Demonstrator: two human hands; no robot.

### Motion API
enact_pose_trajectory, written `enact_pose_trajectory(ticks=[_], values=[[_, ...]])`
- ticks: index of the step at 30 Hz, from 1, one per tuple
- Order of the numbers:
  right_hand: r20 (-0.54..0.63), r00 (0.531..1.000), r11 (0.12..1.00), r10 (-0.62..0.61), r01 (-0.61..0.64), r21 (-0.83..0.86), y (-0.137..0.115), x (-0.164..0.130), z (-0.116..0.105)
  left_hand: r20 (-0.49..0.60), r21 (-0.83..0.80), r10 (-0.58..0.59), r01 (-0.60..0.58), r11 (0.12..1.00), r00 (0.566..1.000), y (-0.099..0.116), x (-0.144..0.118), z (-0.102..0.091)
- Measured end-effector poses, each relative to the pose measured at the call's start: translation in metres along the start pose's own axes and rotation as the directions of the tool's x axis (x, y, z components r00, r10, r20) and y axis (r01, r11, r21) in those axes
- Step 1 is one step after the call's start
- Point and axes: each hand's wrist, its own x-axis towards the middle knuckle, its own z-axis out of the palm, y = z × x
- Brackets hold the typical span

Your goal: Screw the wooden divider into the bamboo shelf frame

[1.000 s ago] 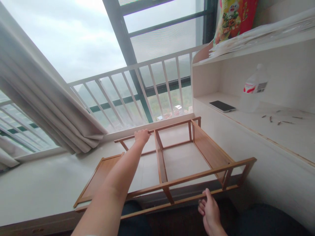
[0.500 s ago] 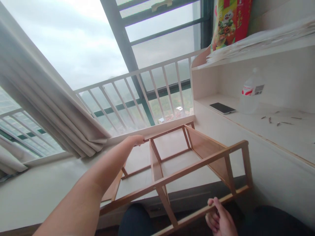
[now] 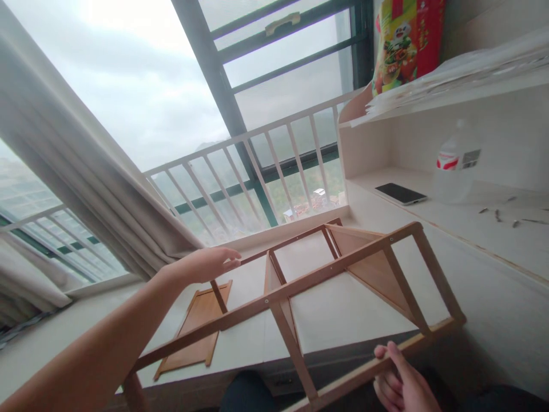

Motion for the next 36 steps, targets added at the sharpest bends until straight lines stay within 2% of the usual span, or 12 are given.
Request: enact_pose_trajectory(ticks=[1,3,5,8,10,11,13,17,21,25,31,36], values=[[-0.004,1.000,1.000,-0.024,0.024,0.003,-0.004,-0.002,0.008,-0.034,-0.010,0.042,-0.042,0.999,0.999,0.004,-0.019,-0.008],[0.004,0.997,0.997,-0.076,0.076,0.001,-0.010,-0.006,0.024,-0.188,-0.019,0.050,-0.054,0.998,0.981,0.016,-0.057,-0.015],[0.030,0.994,0.994,-0.109,0.109,0.002,-0.016,-0.008,0.037,-0.281,-0.033,0.064,-0.076,0.997,0.958,0.029,-0.093,-0.010],[0.073,0.988,0.990,-0.139,0.138,0.026,-0.023,-0.006,0.053,-0.418,0.000,0.111,-0.122,0.993,0.902,0.050,-0.138,0.019],[0.109,0.981,0.987,-0.158,0.153,0.045,-0.028,-0.004,0.064,-0.548,0.031,0.093,-0.091,0.995,0.832,0.060,-0.159,0.044],[0.133,0.977,0.985,-0.168,0.163,0.050,-0.031,-0.002,0.069,-0.574,0.039,0.087,-0.079,0.996,0.814,0.063,-0.167,0.056],[0.191,0.963,0.981,-0.192,0.188,0.041,-0.037,0.000,0.082,-0.553,0.022,0.065,-0.064,0.998,0.831,0.064,-0.177,0.077],[0.307,0.914,0.960,-0.266,0.279,0.001,-0.051,0.004,0.112,-0.337,-0.068,0.009,-0.034,0.997,0.941,0.050,-0.174,0.110],[0.393,0.863,0.937,-0.318,0.350,-0.011,-0.062,0.010,0.139,-0.275,-0.137,-0.091,0.055,0.989,0.957,0.033,-0.157,0.124],[0.411,0.836,0.918,-0.364,0.397,0.006,-0.069,0.018,0.156,-0.267,-0.150,-0.118,0.080,0.985,0.957,0.024,-0.143,0.115],[0.443,0.801,0.895,-0.402,0.447,0.004,-0.085,0.025,0.177,-0.309,-0.213,-0.070,0.003,0.977,0.948,0.017,-0.129,0.088],[0.436,0.798,0.886,-0.416,0.463,-0.002,-0.099,0.029,0.189,-0.281,-0.229,-0.117,0.052,0.972,0.952,0.016,-0.121,0.066]])
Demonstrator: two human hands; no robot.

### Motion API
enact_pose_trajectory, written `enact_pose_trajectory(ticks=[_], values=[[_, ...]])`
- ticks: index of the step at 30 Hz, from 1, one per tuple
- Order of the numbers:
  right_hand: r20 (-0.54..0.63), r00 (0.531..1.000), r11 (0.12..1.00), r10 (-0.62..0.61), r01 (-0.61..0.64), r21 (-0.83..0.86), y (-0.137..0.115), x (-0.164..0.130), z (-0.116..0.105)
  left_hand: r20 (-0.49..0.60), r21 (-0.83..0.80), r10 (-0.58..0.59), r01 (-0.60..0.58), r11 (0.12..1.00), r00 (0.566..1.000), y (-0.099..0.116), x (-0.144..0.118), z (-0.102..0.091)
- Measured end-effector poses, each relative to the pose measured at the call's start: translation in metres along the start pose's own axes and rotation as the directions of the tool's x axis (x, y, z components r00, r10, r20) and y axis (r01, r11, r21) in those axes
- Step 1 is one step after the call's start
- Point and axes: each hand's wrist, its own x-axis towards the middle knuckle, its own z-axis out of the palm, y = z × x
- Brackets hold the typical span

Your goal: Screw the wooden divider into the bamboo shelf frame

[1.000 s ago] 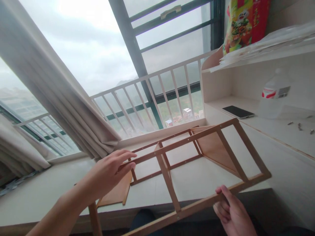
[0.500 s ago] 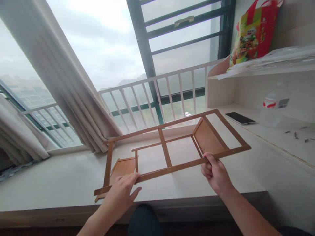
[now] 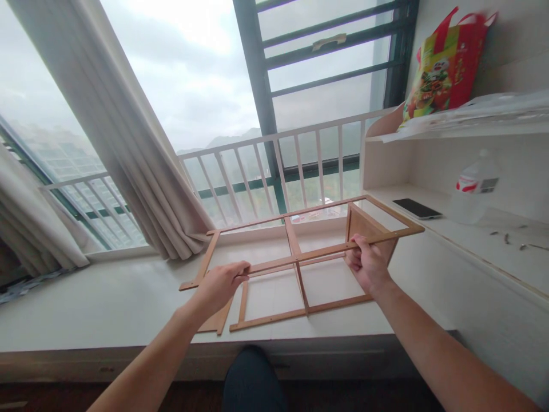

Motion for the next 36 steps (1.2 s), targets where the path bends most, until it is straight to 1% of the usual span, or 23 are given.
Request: enact_pose_trajectory(ticks=[3,7,9,10,11,13,14,15,16,17,18,19,20,21,23,25,27,28,29,31,32,34,36], values=[[-0.010,1.000,1.000,-0.004,0.004,-0.013,-0.003,0.004,-0.001,0.033,-0.010,0.001,-0.001,1.000,0.999,0.002,0.004,-0.006],[0.000,1.000,0.999,0.002,-0.002,-0.050,-0.004,0.003,-0.004,0.089,-0.018,-0.014,0.015,1.000,0.996,-0.001,0.008,-0.009],[0.004,1.000,0.997,0.005,-0.005,-0.072,-0.005,0.001,-0.005,0.080,-0.010,-0.005,0.005,1.000,0.997,-0.003,0.010,-0.008],[0.012,1.000,0.996,0.010,-0.009,-0.085,-0.006,0.000,-0.005,0.052,0.001,0.010,-0.010,1.000,0.999,-0.004,0.011,-0.006],[0.025,1.000,0.995,0.017,-0.015,-0.098,-0.007,-0.003,-0.006,0.002,0.021,0.024,-0.024,0.999,1.000,-0.004,0.011,-0.005],[0.061,0.998,0.993,0.030,-0.022,-0.119,-0.010,-0.009,-0.009,-0.170,0.086,0.028,-0.013,0.996,0.985,-0.002,0.006,0.002],[0.075,0.997,0.992,0.027,-0.017,-0.127,-0.011,-0.014,-0.013,-0.283,0.117,0.014,0.020,0.993,0.959,-0.001,0.002,0.008],[0.080,0.997,0.991,0.018,-0.007,-0.136,-0.010,-0.018,-0.019,-0.398,0.138,-0.008,0.069,0.988,0.917,0.001,-0.005,0.016],[0.078,0.997,0.988,0.012,-0.001,-0.152,-0.009,-0.023,-0.028,-0.503,0.139,-0.034,0.120,0.983,0.864,0.002,-0.012,0.026],[0.057,0.998,0.984,0.008,0.002,-0.176,-0.006,-0.027,-0.039,-0.579,0.122,-0.061,0.160,0.980,0.813,0.003,-0.021,0.039],[0.017,1.000,0.977,0.010,-0.006,-0.215,-0.002,-0.030,-0.053,-0.615,0.096,-0.076,0.170,0.981,0.785,0.003,-0.030,0.054],[-0.029,0.999,0.965,0.014,-0.021,-0.261,0.004,-0.033,-0.071,-0.627,0.059,-0.095,0.170,0.984,0.773,0.003,-0.040,0.071],[-0.080,0.997,0.950,0.009,-0.033,-0.310,0.010,-0.035,-0.090,-0.615,0.026,-0.108,0.157,0.987,0.781,0.001,-0.049,0.090],[-0.145,0.989,0.930,-0.018,-0.037,-0.366,0.018,-0.037,-0.112,-0.580,-0.005,-0.126,0.151,0.988,0.804,-0.002,-0.056,0.109],[-0.240,0.965,0.835,-0.105,-0.045,-0.548,0.033,-0.037,-0.157,-0.443,-0.052,-0.169,0.163,0.985,0.881,-0.009,-0.067,0.149],[-0.306,0.926,0.654,-0.219,-0.093,-0.751,0.045,-0.036,-0.199,-0.292,-0.077,-0.206,0.192,0.978,0.934,-0.017,-0.071,0.185],[-0.296,0.921,0.453,-0.253,-0.158,-0.877,0.053,-0.033,-0.230,-0.147,-0.088,-0.232,0.220,0.971,0.962,-0.022,-0.070,0.213],[-0.278,0.927,0.367,-0.251,-0.175,-0.914,0.057,-0.031,-0.240,-0.074,-0.082,-0.232,0.226,0.971,0.970,-0.023,-0.068,0.224],[-0.246,0.940,0.303,-0.235,-0.169,-0.938,0.059,-0.029,-0.246,0.006,-0.069,-0.224,0.224,0.972,0.974,-0.022,-0.065,0.232],[-0.154,0.968,0.218,-0.198,-0.110,-0.970,0.063,-0.022,-0.251,0.149,-0.020,-0.211,0.216,0.976,0.966,-0.018,-0.059,0.245],[-0.110,0.979,0.181,-0.173,-0.078,-0.980,0.063,-0.019,-0.251,0.197,0.011,-0.208,0.210,0.978,0.958,-0.016,-0.056,0.250],[-0.067,0.992,0.088,-0.109,-0.057,-0.994,0.063,-0.012,-0.249,0.233,0.069,-0.215,0.204,0.977,0.948,-0.012,-0.050,0.256],[-0.060,0.996,-0.011,-0.063,-0.061,-0.998,0.062,-0.007,-0.247,0.229,0.103,-0.221,0.202,0.974,0.948,-0.010,-0.044,0.261]])
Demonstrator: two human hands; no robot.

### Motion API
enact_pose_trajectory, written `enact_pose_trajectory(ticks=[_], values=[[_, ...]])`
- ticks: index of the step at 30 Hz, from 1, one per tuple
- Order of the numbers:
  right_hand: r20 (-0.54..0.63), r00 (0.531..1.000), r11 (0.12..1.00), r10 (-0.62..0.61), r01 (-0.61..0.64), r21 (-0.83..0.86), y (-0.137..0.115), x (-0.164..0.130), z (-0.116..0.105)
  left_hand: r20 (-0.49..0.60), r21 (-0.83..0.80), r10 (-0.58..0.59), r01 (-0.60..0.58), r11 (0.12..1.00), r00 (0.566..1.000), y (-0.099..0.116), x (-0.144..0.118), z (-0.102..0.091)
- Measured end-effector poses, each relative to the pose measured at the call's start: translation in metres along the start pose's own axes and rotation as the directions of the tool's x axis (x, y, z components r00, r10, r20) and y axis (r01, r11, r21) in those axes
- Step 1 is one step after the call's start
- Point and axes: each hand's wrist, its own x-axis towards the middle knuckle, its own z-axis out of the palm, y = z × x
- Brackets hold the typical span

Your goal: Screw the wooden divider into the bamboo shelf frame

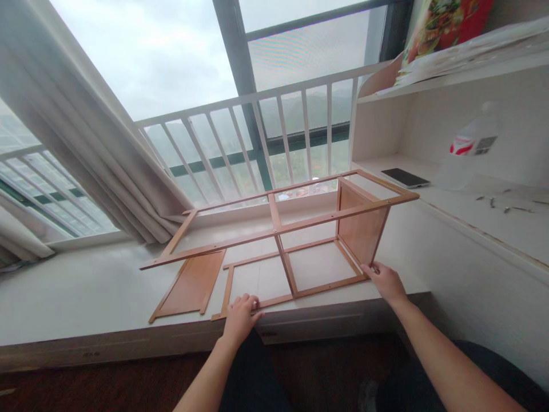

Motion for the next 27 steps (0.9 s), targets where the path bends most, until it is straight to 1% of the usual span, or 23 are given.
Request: enact_pose_trajectory(ticks=[2,5,8,11,15,18,21,24,27], values=[[0.015,1.000,0.996,-0.017,0.018,-0.086,-0.002,0.003,-0.002,-0.003,0.009,0.024,-0.024,1.000,1.000,0.000,0.006,0.002],[0.011,0.999,0.978,-0.042,0.044,-0.206,-0.005,0.004,-0.004,0.024,0.016,0.120,-0.120,0.993,0.993,-0.003,0.010,0.002],[0.015,0.999,0.953,-0.042,0.045,-0.300,-0.012,0.001,-0.007,0.054,0.052,0.194,-0.197,0.979,0.979,-0.006,0.008,0.000],[0.020,0.998,0.946,-0.057,0.060,-0.318,-0.020,-0.006,-0.011,0.052,0.068,0.221,-0.224,0.972,0.974,-0.012,0.001,0.001],[-0.022,0.993,0.953,-0.117,0.106,-0.283,-0.031,-0.016,-0.020,0.035,-0.003,0.181,-0.181,0.983,0.983,-0.027,-0.010,-0.001],[-0.109,0.972,0.955,-0.206,0.176,-0.238,-0.039,-0.022,-0.029,0.014,-0.042,0.176,-0.175,0.984,0.984,-0.037,-0.016,-0.012],[-0.182,0.941,0.949,-0.285,0.249,-0.194,-0.047,-0.027,-0.040,-0.001,-0.045,0.239,-0.239,0.970,0.971,-0.041,-0.017,-0.032],[-0.210,0.929,0.947,-0.303,0.270,-0.174,-0.055,-0.027,-0.049,0.024,-0.048,0.301,-0.300,0.953,0.953,-0.041,-0.013,-0.052],[-0.205,0.935,0.950,-0.289,0.254,-0.182,-0.062,-0.021,-0.057,0.069,-0.077,0.331,-0.326,0.942,0.941,-0.041,-0.004,-0.066]])
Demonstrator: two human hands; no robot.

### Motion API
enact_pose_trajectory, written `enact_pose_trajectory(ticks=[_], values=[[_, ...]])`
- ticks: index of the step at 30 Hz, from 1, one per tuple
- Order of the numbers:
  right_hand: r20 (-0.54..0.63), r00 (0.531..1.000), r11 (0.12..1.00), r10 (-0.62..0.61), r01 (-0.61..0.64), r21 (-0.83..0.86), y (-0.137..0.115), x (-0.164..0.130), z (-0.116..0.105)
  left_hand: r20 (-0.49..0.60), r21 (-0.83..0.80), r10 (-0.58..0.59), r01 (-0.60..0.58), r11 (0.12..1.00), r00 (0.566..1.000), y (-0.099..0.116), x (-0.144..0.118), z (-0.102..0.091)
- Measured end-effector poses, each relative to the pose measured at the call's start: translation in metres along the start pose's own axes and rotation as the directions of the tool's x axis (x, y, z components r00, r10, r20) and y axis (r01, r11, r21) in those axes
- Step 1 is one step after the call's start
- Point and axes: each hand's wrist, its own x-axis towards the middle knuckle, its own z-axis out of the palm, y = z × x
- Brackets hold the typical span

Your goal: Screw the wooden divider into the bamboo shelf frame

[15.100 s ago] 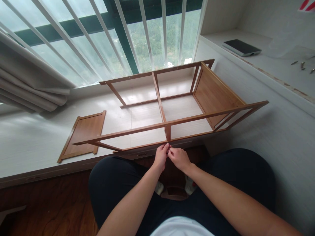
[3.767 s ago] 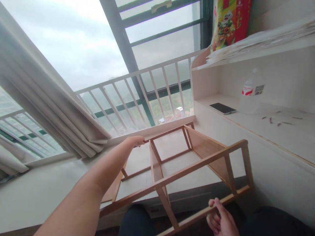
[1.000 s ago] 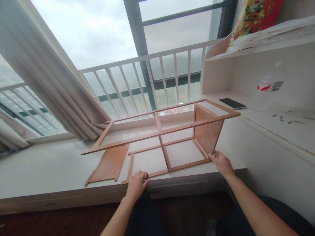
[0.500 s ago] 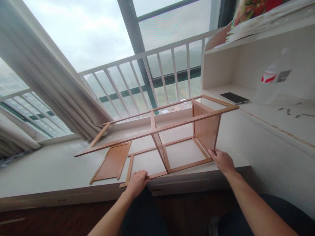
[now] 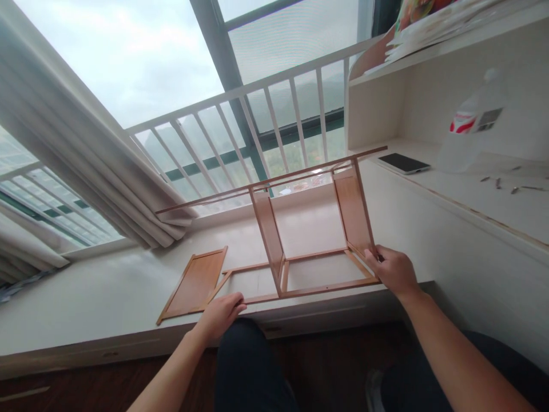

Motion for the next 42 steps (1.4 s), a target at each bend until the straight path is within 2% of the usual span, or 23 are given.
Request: enact_pose_trajectory(ticks=[4,10,16,23,30,36,42], values=[[0.036,0.999,0.997,0.025,-0.023,-0.069,-0.005,0.017,-0.010,0.007,0.027,-0.006,0.006,1.000,1.000,-0.005,0.012,-0.014],[0.111,0.988,0.977,0.104,-0.080,-0.199,-0.017,0.045,-0.027,-0.058,0.092,0.001,0.005,0.996,0.998,-0.006,0.025,-0.038],[0.165,0.978,0.973,0.125,-0.089,-0.211,-0.017,0.068,-0.029,-0.075,0.134,-0.032,0.042,0.990,0.997,0.001,0.037,-0.054],[0.183,0.976,0.976,0.122,-0.085,-0.199,-0.010,0.088,-0.023,-0.094,0.186,-0.096,0.113,0.976,0.991,0.007,0.052,-0.064],[0.178,0.980,0.977,0.087,-0.050,-0.206,-0.005,0.106,-0.025,-0.185,0.211,-0.106,0.145,0.967,0.977,0.007,0.071,-0.074],[0.207,0.973,0.976,0.103,-0.059,-0.207,0.005,0.113,-0.029,-0.192,0.256,-0.134,0.182,0.949,0.972,0.016,0.082,-0.077],[0.228,0.967,0.980,0.111,-0.069,-0.185,0.003,0.115,-0.035,-0.176,0.259,-0.163,0.206,0.944,0.971,0.018,0.085,-0.078]])
